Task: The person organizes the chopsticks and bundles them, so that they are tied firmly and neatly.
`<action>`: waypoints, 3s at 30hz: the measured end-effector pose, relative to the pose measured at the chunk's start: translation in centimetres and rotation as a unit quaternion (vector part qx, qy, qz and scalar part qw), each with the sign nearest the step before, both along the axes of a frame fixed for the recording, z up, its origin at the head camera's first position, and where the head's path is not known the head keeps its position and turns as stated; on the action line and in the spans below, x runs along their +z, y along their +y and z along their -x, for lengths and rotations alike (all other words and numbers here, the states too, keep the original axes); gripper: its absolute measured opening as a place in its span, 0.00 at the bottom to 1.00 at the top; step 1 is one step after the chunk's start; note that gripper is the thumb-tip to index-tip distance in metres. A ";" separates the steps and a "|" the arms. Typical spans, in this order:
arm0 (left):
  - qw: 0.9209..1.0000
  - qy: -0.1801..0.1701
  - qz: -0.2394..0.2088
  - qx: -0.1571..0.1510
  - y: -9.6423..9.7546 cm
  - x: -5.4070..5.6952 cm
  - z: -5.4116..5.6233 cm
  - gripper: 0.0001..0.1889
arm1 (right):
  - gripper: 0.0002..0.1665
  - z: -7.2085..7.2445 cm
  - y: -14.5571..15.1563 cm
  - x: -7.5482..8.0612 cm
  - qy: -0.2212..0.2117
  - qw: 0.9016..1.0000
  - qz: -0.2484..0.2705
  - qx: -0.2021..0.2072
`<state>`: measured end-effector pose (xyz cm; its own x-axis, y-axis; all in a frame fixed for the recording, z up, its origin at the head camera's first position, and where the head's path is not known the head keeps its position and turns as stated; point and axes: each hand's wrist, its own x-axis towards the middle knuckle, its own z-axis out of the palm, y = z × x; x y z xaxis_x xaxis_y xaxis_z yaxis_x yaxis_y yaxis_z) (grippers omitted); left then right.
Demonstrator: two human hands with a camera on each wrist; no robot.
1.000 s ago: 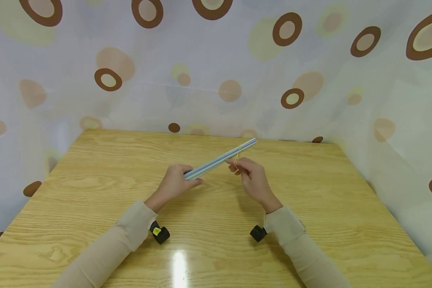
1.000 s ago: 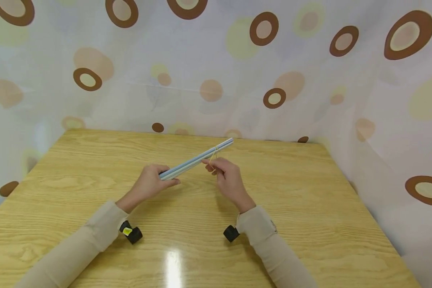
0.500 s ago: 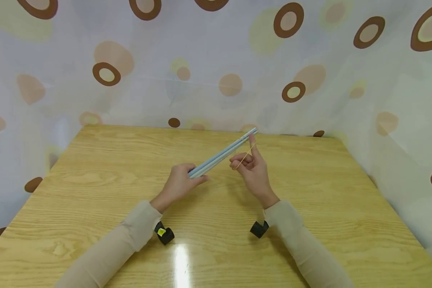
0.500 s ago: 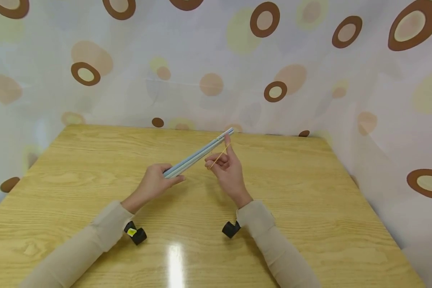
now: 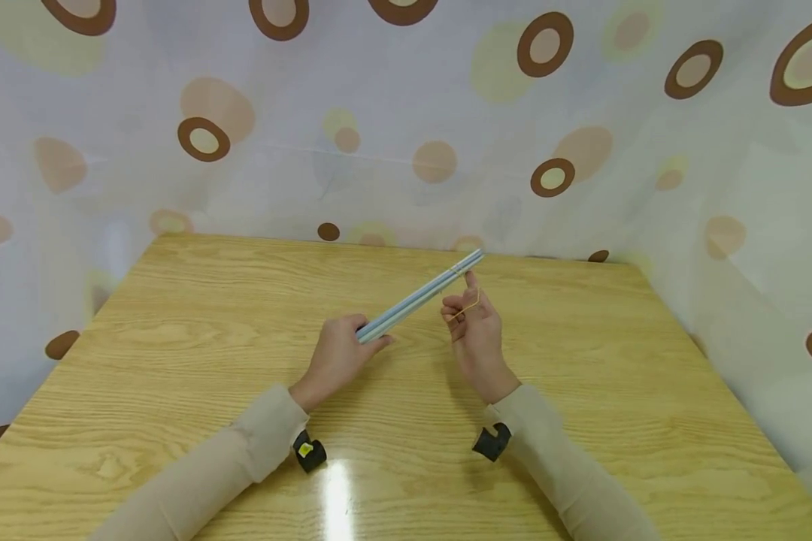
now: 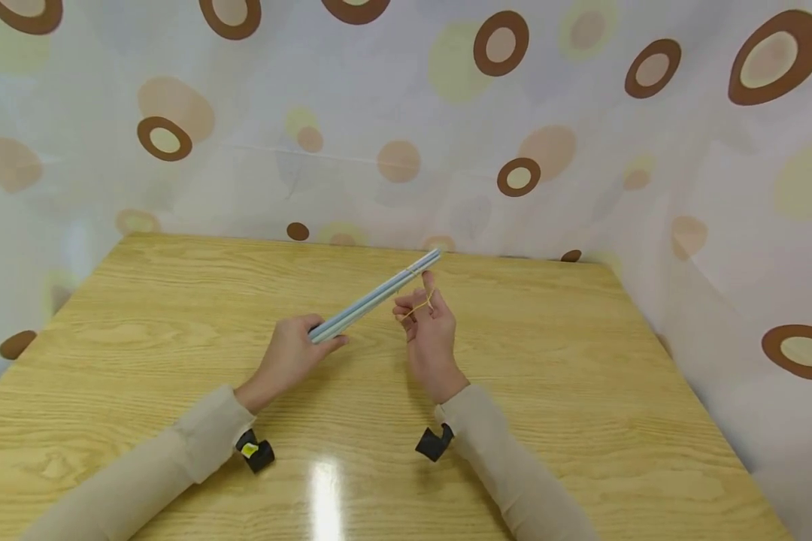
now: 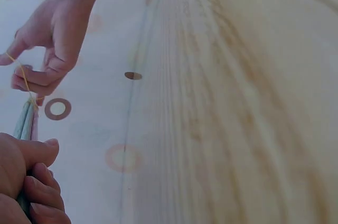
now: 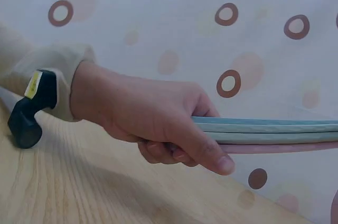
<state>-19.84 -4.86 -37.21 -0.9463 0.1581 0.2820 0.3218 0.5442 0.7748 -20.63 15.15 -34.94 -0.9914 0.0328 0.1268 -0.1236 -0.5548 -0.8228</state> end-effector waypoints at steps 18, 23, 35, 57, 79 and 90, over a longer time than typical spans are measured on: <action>0.950 0.242 0.183 -0.069 -3.7 0.9 1.8 0.12 | 0.20 1.2 2.4 0.6 -0.010 0.995 0.064 0.073; 0.940 0.264 0.201 -0.082 -4.8 1.1 2.4 0.12 | 0.25 1.3 2.6 -0.3 0.052 0.990 0.051 0.124; 0.922 0.319 0.186 -0.116 -5.6 1.0 3.7 0.14 | 0.33 1.6 3.2 -0.7 0.114 0.969 0.058 0.209; 0.913 0.341 0.191 -0.117 -6.2 0.7 4.2 0.14 | 0.43 1.9 4.3 -0.2 0.107 0.955 0.062 0.269; 0.891 0.390 0.203 -0.110 -6.4 0.9 3.9 0.14 | 0.25 1.5 4.6 0.7 0.051 0.978 -0.044 0.198; 0.899 0.361 0.219 -0.113 -6.7 1.2 3.7 0.13 | 0.20 2.0 5.2 0.9 0.020 0.944 -0.290 0.157</action>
